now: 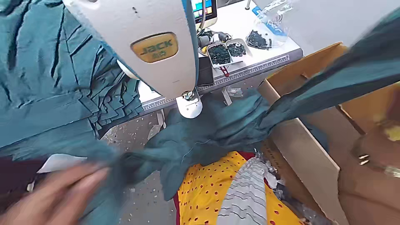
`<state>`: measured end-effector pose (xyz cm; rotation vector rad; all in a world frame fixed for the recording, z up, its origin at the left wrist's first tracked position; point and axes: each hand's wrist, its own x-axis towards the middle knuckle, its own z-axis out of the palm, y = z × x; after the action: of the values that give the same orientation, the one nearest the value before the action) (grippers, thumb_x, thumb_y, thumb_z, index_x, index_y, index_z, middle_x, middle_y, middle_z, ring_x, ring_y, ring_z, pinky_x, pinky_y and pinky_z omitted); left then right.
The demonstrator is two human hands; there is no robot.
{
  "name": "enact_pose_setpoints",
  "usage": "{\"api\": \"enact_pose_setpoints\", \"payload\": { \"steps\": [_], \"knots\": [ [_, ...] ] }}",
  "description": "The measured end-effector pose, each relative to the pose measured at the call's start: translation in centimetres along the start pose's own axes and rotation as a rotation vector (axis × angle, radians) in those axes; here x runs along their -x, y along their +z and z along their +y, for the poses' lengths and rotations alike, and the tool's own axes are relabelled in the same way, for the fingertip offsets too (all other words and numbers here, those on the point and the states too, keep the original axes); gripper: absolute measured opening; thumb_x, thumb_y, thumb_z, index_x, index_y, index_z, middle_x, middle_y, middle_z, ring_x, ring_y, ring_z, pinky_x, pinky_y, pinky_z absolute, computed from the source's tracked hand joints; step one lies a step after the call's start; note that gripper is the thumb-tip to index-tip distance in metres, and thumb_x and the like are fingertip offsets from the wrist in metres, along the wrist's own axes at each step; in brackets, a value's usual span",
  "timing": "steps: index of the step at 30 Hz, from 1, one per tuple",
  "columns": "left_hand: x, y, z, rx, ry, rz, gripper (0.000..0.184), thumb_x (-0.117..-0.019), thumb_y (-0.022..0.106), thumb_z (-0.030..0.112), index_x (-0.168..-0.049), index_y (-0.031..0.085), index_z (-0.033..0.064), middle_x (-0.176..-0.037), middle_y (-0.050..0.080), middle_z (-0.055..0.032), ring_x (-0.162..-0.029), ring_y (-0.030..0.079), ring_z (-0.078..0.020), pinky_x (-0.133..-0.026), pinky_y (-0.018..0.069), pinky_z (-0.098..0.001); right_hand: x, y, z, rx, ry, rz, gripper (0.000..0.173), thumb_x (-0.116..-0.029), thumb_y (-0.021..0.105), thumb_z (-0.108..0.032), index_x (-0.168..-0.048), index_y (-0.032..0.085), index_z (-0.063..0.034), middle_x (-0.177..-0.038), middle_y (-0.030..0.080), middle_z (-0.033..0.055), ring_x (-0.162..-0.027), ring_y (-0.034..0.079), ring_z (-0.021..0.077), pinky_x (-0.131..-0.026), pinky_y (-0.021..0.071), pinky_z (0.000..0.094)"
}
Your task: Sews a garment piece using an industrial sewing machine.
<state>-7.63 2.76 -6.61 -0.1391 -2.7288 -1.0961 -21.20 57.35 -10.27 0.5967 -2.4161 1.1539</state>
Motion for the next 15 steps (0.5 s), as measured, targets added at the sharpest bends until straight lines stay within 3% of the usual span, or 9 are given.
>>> {"api": "enact_pose_setpoints", "payload": {
  "steps": [2,3,5,6,8,9,10,12,15],
  "knots": [
    [-4.4,9.8,-2.5,0.225,-0.063,-0.219,0.049,-0.1094,0.038,0.038,-0.128,0.067,0.0041,-0.133,0.064,-0.0085,-0.126,0.058,-0.0169,-0.106,0.0479,-0.0393,-0.8,7.5,-1.0,-0.013,-0.091,-0.097,0.017,-0.0995,0.061,-0.017,-0.1,0.069,-0.0023,-0.091,0.07,-0.0016,-0.085,0.065,-0.0006,-0.077,0.0546,0.0202],
    [-5.1,14.0,-3.4,0.525,-0.197,-0.26,0.056,-0.1113,0.027,0.04,-0.137,0.058,0.0014,-0.139,0.061,-0.0051,-0.128,0.058,-0.0139,-0.107,0.0498,-0.0345,-0.1,12.3,-2.3,0.005,-0.155,-0.266,0.015,-0.0976,0.063,-0.013,-0.103,0.073,-0.003,-0.11,0.073,0.0052,-0.103,0.067,0.014,-0.091,0.0539,0.0377],
    [-5.4,20.1,-4.7,1.071,-0.653,-0.104,0.064,-0.1091,0.013,0.053,-0.138,0.052,0.0109,-0.12,0.07,0.0008,-0.11,0.068,-0.0112,-0.092,0.0586,-0.0331,3.0,20.3,-1.8,0.088,-0.353,-0.656,0.011,-0.0945,0.064,-0.008,-0.1,0.073,-0.0102,-0.14,0.062,0.0146,-0.13,0.057,0.0385,-0.098,0.0439,0.0644],
    [-5.8,21.6,-6.1,1.205,-0.796,-0.026,0.07,-0.1071,0.01,0.059,-0.141,0.052,0.0136,-0.118,0.071,-0.003,-0.107,0.069,-0.0151,-0.089,0.0591,-0.0383,4.2,22.6,-1.0,0.057,-0.367,-0.784,0.014,-0.0952,0.063,-0.012,-0.1,0.076,-0.0134,-0.146,0.058,0.016,-0.134,0.052,0.0419,-0.098,0.0412,0.0672],
    [-5.8,22.1,-7.2,1.234,-0.911,0.092,0.069,-0.1063,0.009,0.06,-0.141,0.05,0.0156,-0.115,0.071,-0.004,-0.103,0.07,-0.0147,-0.084,0.0601,-0.0382,4.9,23.5,-0.3,-0.016,-0.343,-0.82,0.018,-0.0963,0.059,-0.014,-0.101,0.076,-0.0168,-0.145,0.059,0.0141,-0.133,0.054,0.0398,-0.097,0.0437,0.0655],
    [-5.3,21.6,-7.5,1.183,-0.88,0.094,0.065,-0.1087,0.011,0.055,-0.146,0.045,0.0134,-0.123,0.068,-0.0044,-0.108,0.067,-0.0133,-0.089,0.0583,-0.0363,4.6,23.2,-0.2,-0.067,-0.321,-0.777,0.02,-0.0968,0.058,-0.014,-0.101,0.076,-0.0167,-0.141,0.063,0.0116,-0.13,0.057,0.0367,-0.096,0.0458,0.0628],
    [-4.5,20.8,-7.8,1.112,-0.811,0.054,0.058,-0.1116,0.016,0.046,-0.153,0.036,0.0101,-0.133,0.062,-0.0055,-0.115,0.063,-0.0122,-0.096,0.0552,-0.0344,4.0,22.8,0.0,-0.119,-0.297,-0.725,0.021,-0.0975,0.056,-0.014,-0.101,0.077,-0.0157,-0.134,0.067,0.0097,-0.126,0.061,0.0341,-0.094,0.0482,0.0592],
    [-3.8,19.5,-8.1,0.973,-0.699,-0.013,0.048,-0.1114,0.033,0.026,-0.154,0.028,0.0049,-0.129,0.062,-0.0063,-0.108,0.066,-0.011,-0.091,0.0576,-0.0311,2.2,22.3,0.4,-0.192,-0.231,-0.662,0.024,-0.0988,0.053,-0.012,-0.102,0.077,-0.0117,-0.122,0.073,0.0084,-0.117,0.065,0.03,-0.094,0.0509,0.0526],
    [-3.7,18.7,-7.8,0.788,-0.634,-0.041,0.045,-0.1072,0.046,0.018,-0.147,0.037,-0.0001,-0.119,0.066,-0.0065,-0.096,0.068,-0.0089,-0.081,0.0581,-0.0276,-0.6,22.8,0.0,-0.212,-0.12,-0.647,0.026,-0.0994,0.051,-0.008,-0.105,0.077,-0.0065,-0.109,0.075,0.0103,-0.108,0.069,0.0259,-0.096,0.0543,0.0435]
  ]
}}
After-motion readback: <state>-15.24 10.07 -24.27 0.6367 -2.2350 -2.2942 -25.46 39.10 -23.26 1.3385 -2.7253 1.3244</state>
